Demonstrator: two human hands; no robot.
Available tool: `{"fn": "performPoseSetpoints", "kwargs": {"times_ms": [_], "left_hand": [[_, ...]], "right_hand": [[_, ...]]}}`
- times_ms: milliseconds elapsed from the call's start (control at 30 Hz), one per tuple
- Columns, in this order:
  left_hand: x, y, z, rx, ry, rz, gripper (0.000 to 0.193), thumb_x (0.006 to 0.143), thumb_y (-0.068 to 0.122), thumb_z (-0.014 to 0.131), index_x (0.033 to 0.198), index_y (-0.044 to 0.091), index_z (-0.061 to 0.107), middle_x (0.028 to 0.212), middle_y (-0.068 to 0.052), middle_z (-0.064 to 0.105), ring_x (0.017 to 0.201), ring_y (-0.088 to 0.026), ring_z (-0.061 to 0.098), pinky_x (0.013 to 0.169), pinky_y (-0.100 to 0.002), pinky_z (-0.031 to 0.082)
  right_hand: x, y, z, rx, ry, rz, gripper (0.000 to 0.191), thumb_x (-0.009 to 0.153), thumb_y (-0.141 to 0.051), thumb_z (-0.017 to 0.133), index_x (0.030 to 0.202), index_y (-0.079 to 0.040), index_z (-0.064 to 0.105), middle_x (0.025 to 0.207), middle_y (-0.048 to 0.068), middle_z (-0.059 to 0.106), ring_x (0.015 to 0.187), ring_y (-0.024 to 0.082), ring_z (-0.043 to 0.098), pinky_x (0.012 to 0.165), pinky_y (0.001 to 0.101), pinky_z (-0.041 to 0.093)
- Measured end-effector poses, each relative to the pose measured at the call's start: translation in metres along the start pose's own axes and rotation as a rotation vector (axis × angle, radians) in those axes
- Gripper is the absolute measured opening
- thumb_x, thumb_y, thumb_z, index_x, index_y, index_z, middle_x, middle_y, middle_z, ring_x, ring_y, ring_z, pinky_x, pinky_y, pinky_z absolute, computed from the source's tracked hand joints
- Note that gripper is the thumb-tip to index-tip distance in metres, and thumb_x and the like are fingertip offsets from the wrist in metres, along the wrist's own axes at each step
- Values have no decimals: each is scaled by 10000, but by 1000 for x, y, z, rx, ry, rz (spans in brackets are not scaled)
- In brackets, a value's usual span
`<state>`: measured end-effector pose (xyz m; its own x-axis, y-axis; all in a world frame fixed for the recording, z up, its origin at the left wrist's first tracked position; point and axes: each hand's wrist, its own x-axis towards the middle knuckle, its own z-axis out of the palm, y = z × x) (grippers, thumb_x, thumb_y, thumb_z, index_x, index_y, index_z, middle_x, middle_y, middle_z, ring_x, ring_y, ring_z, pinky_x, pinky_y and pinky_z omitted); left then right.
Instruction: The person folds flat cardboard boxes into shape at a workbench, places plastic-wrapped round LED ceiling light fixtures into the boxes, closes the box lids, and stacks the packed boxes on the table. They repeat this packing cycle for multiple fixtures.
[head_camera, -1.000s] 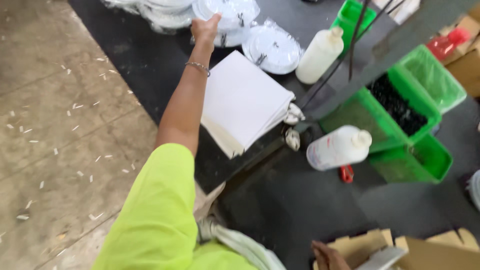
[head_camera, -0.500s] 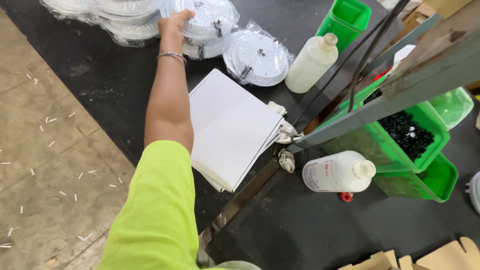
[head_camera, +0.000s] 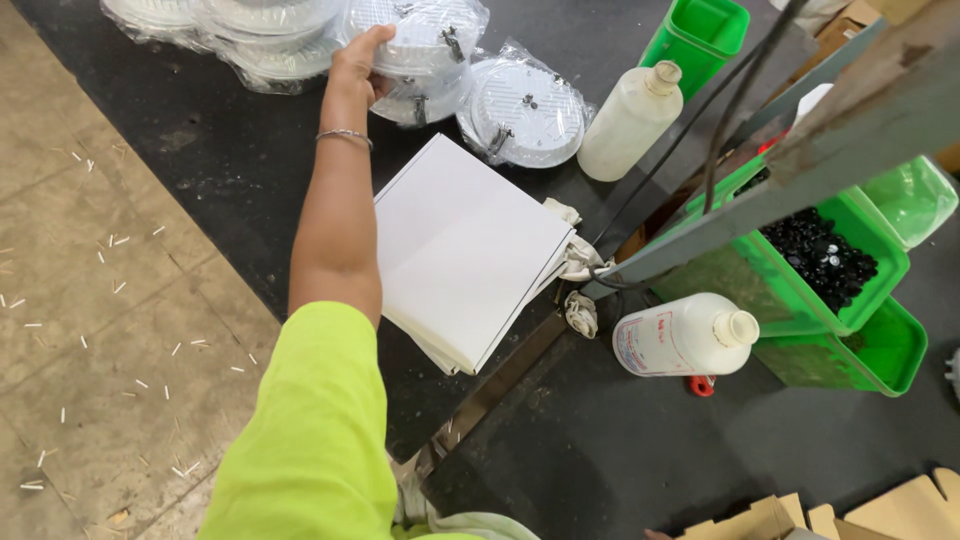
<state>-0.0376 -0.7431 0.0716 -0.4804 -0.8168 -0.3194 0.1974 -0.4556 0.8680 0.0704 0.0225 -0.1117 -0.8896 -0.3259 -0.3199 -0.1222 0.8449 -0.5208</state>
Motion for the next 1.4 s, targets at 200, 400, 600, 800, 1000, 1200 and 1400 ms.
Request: {"fn": "performPoseSetpoints", "kwargs": {"times_ms": [200, 400, 600, 800, 1000, 1200, 1400], "left_hand": [[-18, 4, -19, -50, -155, -29, 491, 705, 328, 942, 1077, 149, 676, 890, -20, 658, 716, -136, 572, 600, -305, 483], [-106, -12, -74, -275, -731, 169, 297, 1046, 156, 737, 1305, 48, 638, 1271, -64, 691, 1220, -205, 678, 1071, -386, 549], [-322, -118, -110, -150, -415, 168, 509, 1070, 322, 502, 1508, 63, 487, 1500, -115, 573, 1405, -293, 595, 1165, -515, 538], [-524, -246, -50, 99, -674, -403, 758, 902, 345, 566, 1604, 159, 349, 1522, -131, 497, 1333, -329, 547, 1051, -527, 525], [-689, -305, 33, 201, -770, -386, 871, 910, 629, 554, 1548, 81, 328, 1479, -127, 533, 1258, -284, 634, 935, -501, 576], [-833, -377, 90, 211, -989, -292, 713, 986, 454, 655, 1486, -14, 458, 1406, -156, 598, 1231, -246, 624, 994, -386, 548], [-890, -412, 126, 287, -1092, -82, 650, 962, 292, 774, 1440, -61, 512, 1376, -171, 602, 1203, -237, 588, 1037, -384, 493]], "right_hand": [[-10, -14, -12, 60, 84, -82, 246, 912, -88, 667, 1140, -43, 746, 1053, 103, 811, 1042, 188, 771, 905, 335, 596], [-63, -79, -40, 408, 166, -145, 258, 920, -90, 655, 1158, -38, 741, 1074, 105, 813, 1061, 192, 769, 919, 341, 597], [-108, -152, -61, 1186, 26, -311, 677, 953, -217, 707, 1532, -38, 406, 1476, 184, 552, 1352, 264, 560, 1106, 437, 512], [-172, -115, -93, 1565, 108, -353, 945, 903, -277, 796, 1654, -60, 265, 1647, 119, 380, 1538, 208, 369, 1254, 377, 337], [-255, 21, -116, 1840, 418, -93, 722, 926, -156, 760, 1538, -4, 409, 1414, 115, 589, 1299, 202, 555, 1095, 370, 477], [-337, 159, -164, 1907, 721, 80, 434, 916, -154, 715, 1306, -19, 580, 1207, 79, 705, 1099, 171, 674, 978, 349, 545], [-364, 246, -208, 1874, 786, 102, 233, 941, -154, 710, 1114, -46, 597, 1090, 93, 711, 994, 179, 665, 918, 360, 541]]}}
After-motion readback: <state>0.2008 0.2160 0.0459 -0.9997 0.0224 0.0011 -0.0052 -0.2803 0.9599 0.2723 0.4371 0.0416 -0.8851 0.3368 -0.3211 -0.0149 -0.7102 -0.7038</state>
